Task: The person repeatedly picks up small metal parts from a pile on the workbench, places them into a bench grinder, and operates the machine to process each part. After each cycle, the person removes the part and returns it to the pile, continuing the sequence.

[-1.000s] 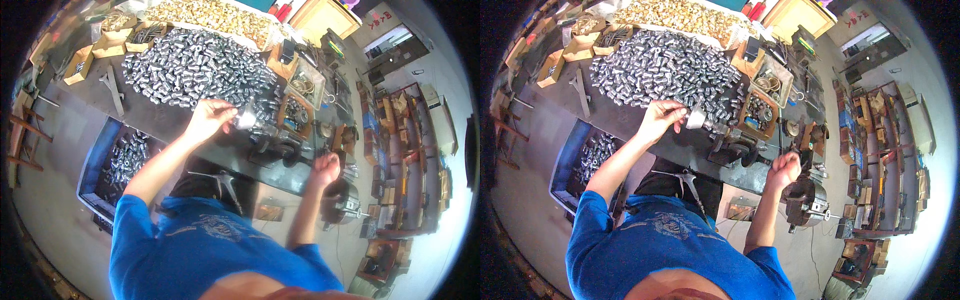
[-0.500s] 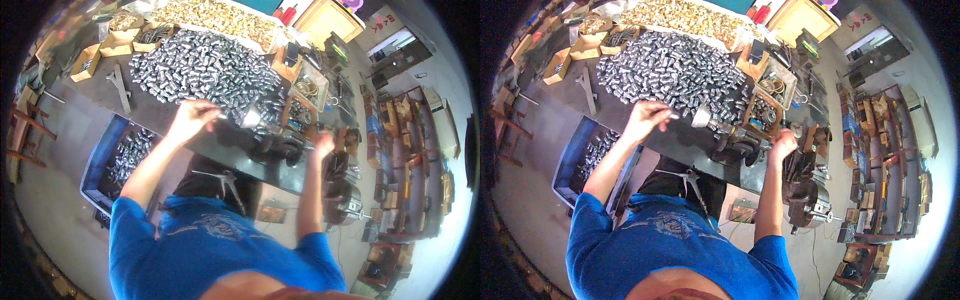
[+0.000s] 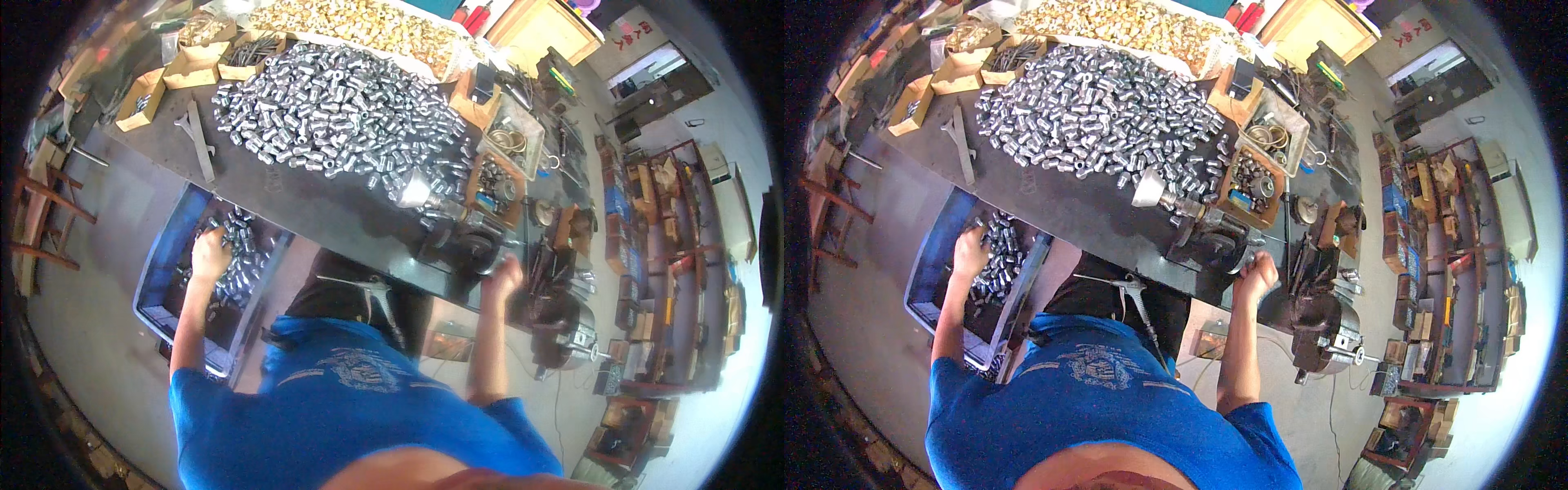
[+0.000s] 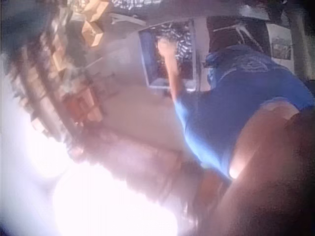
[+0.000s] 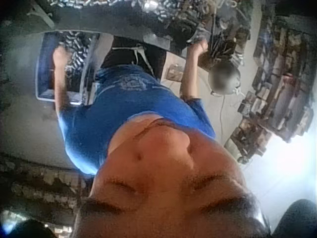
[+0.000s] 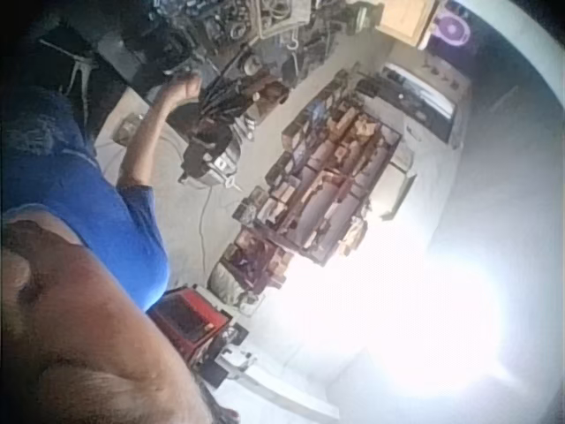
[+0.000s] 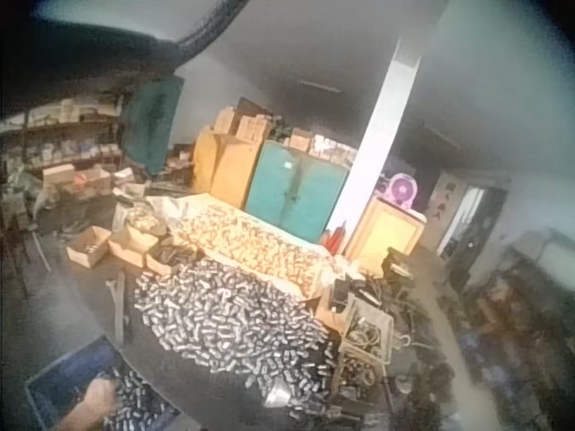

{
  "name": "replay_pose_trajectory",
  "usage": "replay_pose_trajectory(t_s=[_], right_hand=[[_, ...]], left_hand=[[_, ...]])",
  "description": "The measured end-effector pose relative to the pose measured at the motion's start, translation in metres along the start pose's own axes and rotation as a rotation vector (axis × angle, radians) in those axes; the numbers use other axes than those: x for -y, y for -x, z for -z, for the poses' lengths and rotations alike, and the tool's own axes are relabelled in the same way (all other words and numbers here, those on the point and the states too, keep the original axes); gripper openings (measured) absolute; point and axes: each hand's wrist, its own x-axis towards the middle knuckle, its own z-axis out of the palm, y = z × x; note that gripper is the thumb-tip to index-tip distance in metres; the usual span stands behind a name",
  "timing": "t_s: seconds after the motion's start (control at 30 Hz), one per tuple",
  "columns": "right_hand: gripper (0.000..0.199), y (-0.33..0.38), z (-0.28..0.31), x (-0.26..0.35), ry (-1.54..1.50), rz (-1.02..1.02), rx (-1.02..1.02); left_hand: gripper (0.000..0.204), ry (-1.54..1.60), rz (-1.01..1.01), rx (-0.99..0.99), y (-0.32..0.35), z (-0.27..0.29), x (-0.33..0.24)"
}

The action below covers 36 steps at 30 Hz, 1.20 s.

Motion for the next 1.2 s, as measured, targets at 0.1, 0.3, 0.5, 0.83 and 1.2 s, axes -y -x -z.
replay_pose_trajectory(t_s=[0.1,0.3,0.5,0.83,1.2], right_hand=[[0.015,-0.033,-0.010,-0.013,0.018,0.188,0.035],[0.016,-0.026,-0.023,0.001,0.016,0.168,0.110],[0.014,-0.010,-0.017,-0.006,-0.052,0.132,0.065],[0.012,-0.001,-0.020,0.001,-0.018,-0.021,-0.068],[0.012,-0.009,-0.008,-0.005,-0.045,-0.017,-0.046]], left_hand=[[0.015,0.423,-0.078,-0.025,-0.041,0.035,-0.110],[0.013,0.432,-0.475,-0.053,-0.113,-0.028,-0.229],[0.024,0.214,-0.454,0.128,-0.127,-0.047,-0.240],[0.019,0.816,-0.169,0.353,-0.108,-0.029,-0.226],[0.022,2.094,-0.129,0.636,-0.089,0.033,-0.231]])
